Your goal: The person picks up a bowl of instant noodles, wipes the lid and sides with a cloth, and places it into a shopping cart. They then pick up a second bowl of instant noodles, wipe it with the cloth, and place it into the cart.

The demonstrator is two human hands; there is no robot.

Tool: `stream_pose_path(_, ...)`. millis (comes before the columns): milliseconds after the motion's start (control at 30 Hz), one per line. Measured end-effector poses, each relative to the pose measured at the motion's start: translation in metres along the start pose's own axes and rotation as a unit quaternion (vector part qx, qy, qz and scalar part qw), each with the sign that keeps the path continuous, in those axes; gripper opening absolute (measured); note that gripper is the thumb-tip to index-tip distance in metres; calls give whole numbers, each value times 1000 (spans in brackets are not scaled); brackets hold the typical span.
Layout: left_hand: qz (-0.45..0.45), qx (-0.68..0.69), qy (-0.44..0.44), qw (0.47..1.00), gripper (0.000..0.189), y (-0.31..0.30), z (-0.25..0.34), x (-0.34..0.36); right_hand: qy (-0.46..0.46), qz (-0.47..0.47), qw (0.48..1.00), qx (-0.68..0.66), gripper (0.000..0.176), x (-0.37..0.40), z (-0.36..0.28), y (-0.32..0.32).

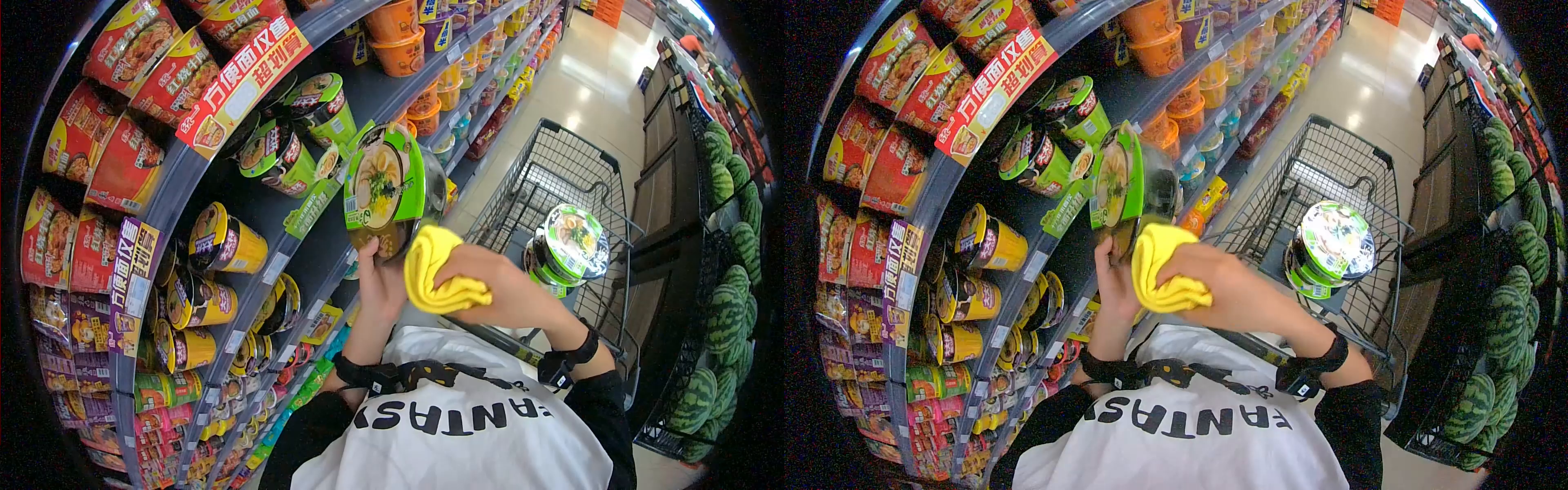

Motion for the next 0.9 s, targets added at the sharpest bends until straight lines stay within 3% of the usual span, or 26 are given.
stream_pose_path(67,-46,65,-121,989,54,5,-1,7,-19,-64,998,-16,36,1,5,12)
stream_pose_path(167,5,31,-123,992,47,-4,-2,5,-36,-158,987,-3,36,6,12,27)
stream_pose_path(267,58,-85,-100,990,43,2,3,5,-20,-184,983,-2,38,9,12,25)
stream_pose_path(300,35,-60,-104,992,43,-13,-1,-3,-9,-191,981,9,38,9,10,22)
stream_pose_path(433,139,46,-139,979,47,-37,7,-2,0,-198,980,33,37,11,4,13)
stream_pose_path(567,131,-35,-70,988,53,-76,31,-9,-5,-201,979,41,36,14,3,10)
stream_pose_path(900,224,-170,-87,956,50,-204,62,-75,7,-185,981,60,34,15,0,0)
Point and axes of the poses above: each hand's wrist, its own x-axis away from the middle knuckle, its own y-axis out of the palm, z = x × y, the point moved 1 cm from there along -x, towards the middle knuckle, and after that the axes turned 3 degrees about z, right-handed, at the moved point
